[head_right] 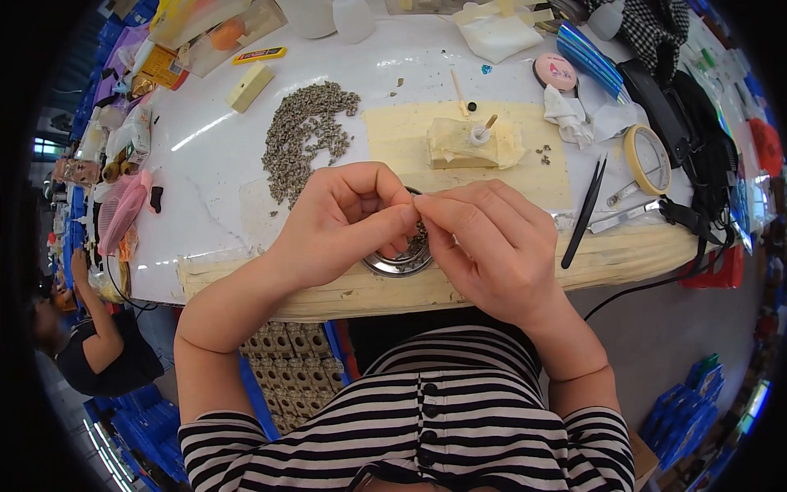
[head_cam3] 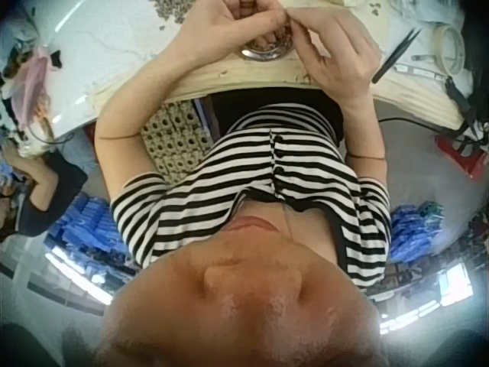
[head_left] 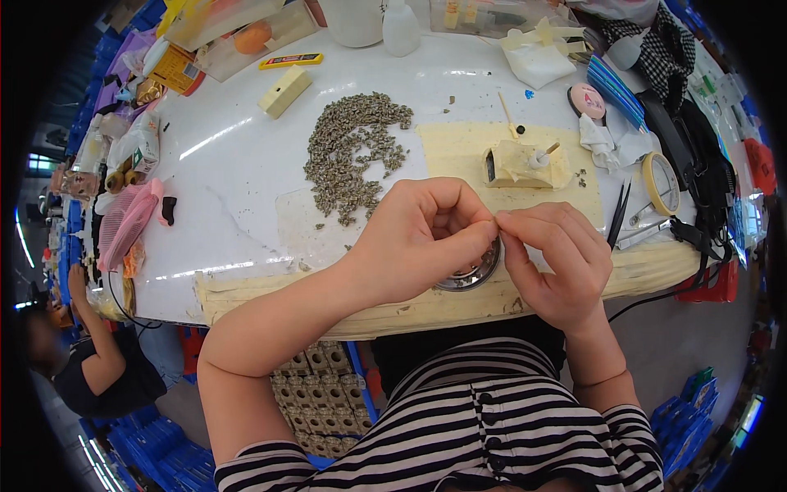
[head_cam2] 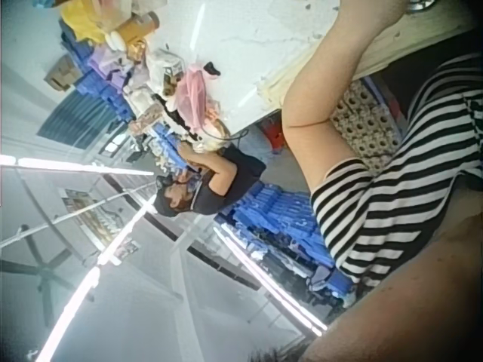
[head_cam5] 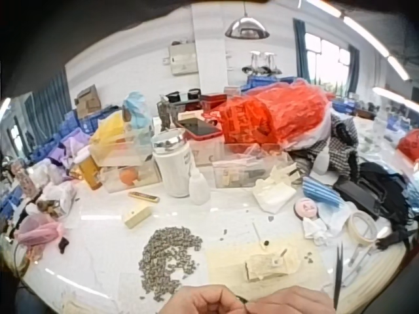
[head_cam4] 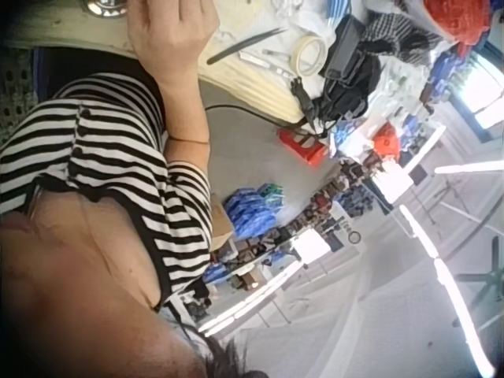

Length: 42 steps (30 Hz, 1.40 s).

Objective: The person picks small metal rings and components from a pile on the table and places them into a small metal dish by hand.

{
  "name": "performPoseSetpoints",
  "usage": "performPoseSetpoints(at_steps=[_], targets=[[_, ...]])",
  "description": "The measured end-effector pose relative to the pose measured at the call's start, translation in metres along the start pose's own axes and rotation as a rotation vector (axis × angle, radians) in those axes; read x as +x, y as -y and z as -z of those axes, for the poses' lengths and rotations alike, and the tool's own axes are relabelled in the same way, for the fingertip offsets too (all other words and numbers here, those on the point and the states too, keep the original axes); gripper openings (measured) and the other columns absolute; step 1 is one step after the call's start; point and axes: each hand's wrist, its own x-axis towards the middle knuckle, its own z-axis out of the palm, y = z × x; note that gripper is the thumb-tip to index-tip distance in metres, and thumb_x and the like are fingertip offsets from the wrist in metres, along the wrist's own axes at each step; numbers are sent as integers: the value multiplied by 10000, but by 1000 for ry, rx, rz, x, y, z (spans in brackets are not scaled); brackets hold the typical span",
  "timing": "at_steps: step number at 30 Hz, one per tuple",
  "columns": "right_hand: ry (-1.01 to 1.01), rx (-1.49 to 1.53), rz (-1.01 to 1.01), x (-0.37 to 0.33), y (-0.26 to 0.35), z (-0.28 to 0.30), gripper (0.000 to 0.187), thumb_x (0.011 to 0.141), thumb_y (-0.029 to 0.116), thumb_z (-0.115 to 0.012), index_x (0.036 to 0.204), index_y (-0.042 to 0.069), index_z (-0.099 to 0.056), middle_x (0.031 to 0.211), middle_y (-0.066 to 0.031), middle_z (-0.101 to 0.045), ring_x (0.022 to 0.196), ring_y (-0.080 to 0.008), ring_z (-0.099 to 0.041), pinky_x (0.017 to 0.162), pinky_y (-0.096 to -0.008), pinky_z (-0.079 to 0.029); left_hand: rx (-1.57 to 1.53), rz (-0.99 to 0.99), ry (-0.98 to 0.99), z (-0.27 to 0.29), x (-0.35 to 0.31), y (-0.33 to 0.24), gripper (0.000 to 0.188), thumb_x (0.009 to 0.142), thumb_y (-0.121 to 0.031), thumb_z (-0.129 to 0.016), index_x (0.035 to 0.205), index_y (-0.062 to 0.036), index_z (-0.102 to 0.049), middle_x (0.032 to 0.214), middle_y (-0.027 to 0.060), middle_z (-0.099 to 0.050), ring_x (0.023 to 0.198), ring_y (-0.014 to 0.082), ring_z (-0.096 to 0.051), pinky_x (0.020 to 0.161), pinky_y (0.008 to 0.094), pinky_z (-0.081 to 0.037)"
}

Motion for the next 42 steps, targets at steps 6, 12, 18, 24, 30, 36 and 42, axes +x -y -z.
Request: performPoseSetpoints(at_steps=[6, 12, 18, 24, 30, 36, 42], targets=[[52, 26, 32, -1, -4, 5, 262, 666, -64, -760, 899, 3, -661, 787, -90, -668, 671, -243, -655, 574, -318, -528, -25, 34, 36, 2, 0, 0, 113, 927, -100, -686, 914, -7, -622, 826, 24, -674, 711, 49, -630, 648, 193, -524], [119, 63, 71, 3, -6, 13, 265, 658, -46, -768, 887, 2, -645, 781, -83, -657, 668, -238, -652, 566, -313, -527, -93, 95, 86, 3, -2, -7, 90, 915, -70, -690, 898, -3, -631, 809, 20, -671, 706, 45, -622, 632, 191, -510], [165, 20, 117, 5, -9, 14, 267, 652, -22, -777, 878, 7, -638, 751, -70, -631, 642, -223, -633, 542, -304, -513, 30, 43, 41, 0, -1, -4, 86, 904, -55, -695, 892, 4, -634, 799, 15, -666, 703, 38, -608, 621, 186, -490], [184, 107, 143, 9, -15, 13, 262, 648, -14, -779, 870, 10, -642, 749, -71, -629, 628, -221, -626, 533, -304, -508, -3, 46, 74, 5, -1, -5, 92, 899, -60, -698, 884, 5, -634, 799, 17, -668, 702, 38, -607, 614, 186, -485], [88, 85, 129, 5, -16, 4, 258, 660, -35, -777, 886, 8, -659, 785, -82, -662, 658, -233, -652, 564, -308, -533, -48, 66, 22, 4, 0, -7, 114, 916, -85, -698, 888, 5, -634, 814, 29, -678, 700, 47, -622, 628, 185, -507], [85, 106, 101, 3, -18, 3, 277, 646, -52, -775, 894, -3, -661, 791, -85, -669, 670, -237, -661, 576, -312, -544, -23, 62, 25, 4, -1, -9, 114, 925, -89, -687, 890, 2, -627, 814, 31, -675, 711, 51, -627, 638, 191, -517], [99, -13, 187, -3, -16, 2, 259, 645, 2, -752, 887, 9, -659, 792, -76, -658, 665, -228, -654, 568, -304, -540, 92, 71, 17, 2, -3, -5, 109, 896, -73, -695, 870, -3, -615, 796, 8, -652, 692, 38, -588, 612, 192, -473]])
